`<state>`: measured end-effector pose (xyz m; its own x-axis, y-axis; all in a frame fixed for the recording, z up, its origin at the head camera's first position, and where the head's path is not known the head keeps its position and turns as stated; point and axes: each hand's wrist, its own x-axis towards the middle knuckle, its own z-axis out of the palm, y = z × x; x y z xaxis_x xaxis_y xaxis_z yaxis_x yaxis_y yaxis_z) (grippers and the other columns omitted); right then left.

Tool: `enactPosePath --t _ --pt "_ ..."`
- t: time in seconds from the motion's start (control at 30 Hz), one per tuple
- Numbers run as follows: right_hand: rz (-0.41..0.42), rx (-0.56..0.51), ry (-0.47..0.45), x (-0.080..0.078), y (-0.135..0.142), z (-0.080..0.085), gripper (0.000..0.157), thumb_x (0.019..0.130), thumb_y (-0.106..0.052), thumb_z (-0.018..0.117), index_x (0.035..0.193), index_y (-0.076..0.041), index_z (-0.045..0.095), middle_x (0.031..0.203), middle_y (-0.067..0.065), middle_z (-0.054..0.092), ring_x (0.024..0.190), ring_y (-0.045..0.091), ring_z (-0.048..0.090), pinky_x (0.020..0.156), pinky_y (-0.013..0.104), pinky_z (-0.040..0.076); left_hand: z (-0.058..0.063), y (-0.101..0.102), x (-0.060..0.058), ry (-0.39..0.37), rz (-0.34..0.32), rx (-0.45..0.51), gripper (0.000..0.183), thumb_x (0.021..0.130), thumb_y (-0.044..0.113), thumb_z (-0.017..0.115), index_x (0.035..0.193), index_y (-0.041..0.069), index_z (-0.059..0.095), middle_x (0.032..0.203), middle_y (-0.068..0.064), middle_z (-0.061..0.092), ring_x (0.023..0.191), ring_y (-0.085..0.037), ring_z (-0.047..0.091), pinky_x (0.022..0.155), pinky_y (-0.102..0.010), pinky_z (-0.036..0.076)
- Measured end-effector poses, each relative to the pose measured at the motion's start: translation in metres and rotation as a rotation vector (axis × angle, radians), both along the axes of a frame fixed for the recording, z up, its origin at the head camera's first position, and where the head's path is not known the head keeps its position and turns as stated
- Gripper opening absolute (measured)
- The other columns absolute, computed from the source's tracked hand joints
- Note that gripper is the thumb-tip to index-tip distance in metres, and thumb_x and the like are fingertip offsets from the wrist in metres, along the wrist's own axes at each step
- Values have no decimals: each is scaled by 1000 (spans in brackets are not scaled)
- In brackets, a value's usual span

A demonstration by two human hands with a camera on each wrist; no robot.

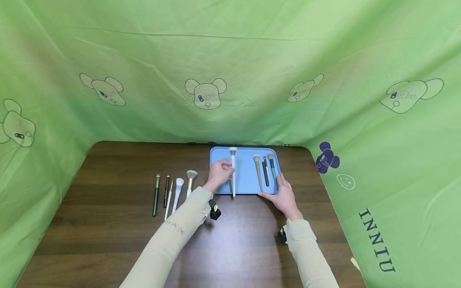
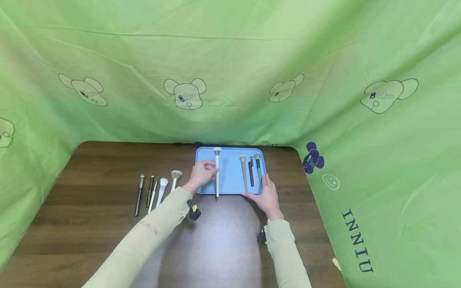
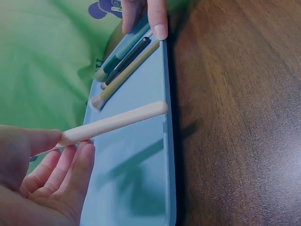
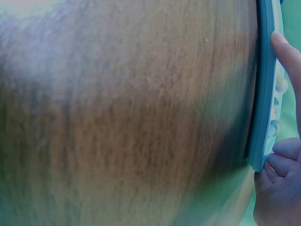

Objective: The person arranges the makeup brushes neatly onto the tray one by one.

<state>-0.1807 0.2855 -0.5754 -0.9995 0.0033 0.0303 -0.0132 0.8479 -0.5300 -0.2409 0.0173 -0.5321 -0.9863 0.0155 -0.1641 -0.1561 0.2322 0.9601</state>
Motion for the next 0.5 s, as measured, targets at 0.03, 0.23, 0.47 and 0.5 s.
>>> enactPosePath --t 0.03,0.23,0.47,0.5 --pt "0 0 -3 0 0 0 117 75 -51 88 152 15 28 159 34 23 145 49 25 115 55 26 1 1 0 -1 -5 -7 18 92 3 73 108 -4 69 83 -11 71 66 -20 70 62 -28 59" --pt "-1 -5 -4 0 1 0 117 75 -51 88 151 15 29 159 34 23 145 49 25 115 55 27 4 7 -2 -9 -18 -69 17 93 7 74 108 0 70 82 -8 71 65 -17 70 60 -27 57" --pt "2 3 14 0 1 -1 117 75 -51 88 150 16 30 157 35 25 143 51 27 114 57 28 2 17 -6 -30 -35 -51 17 93 7 74 108 0 70 81 -8 71 64 -16 68 59 -26 56" --pt "1 4 15 0 1 -1 117 75 -51 88 151 16 30 157 35 25 143 51 27 114 57 28 2 18 -7 -29 -37 -50 17 93 7 74 108 0 70 81 -7 71 64 -15 68 59 -26 56"
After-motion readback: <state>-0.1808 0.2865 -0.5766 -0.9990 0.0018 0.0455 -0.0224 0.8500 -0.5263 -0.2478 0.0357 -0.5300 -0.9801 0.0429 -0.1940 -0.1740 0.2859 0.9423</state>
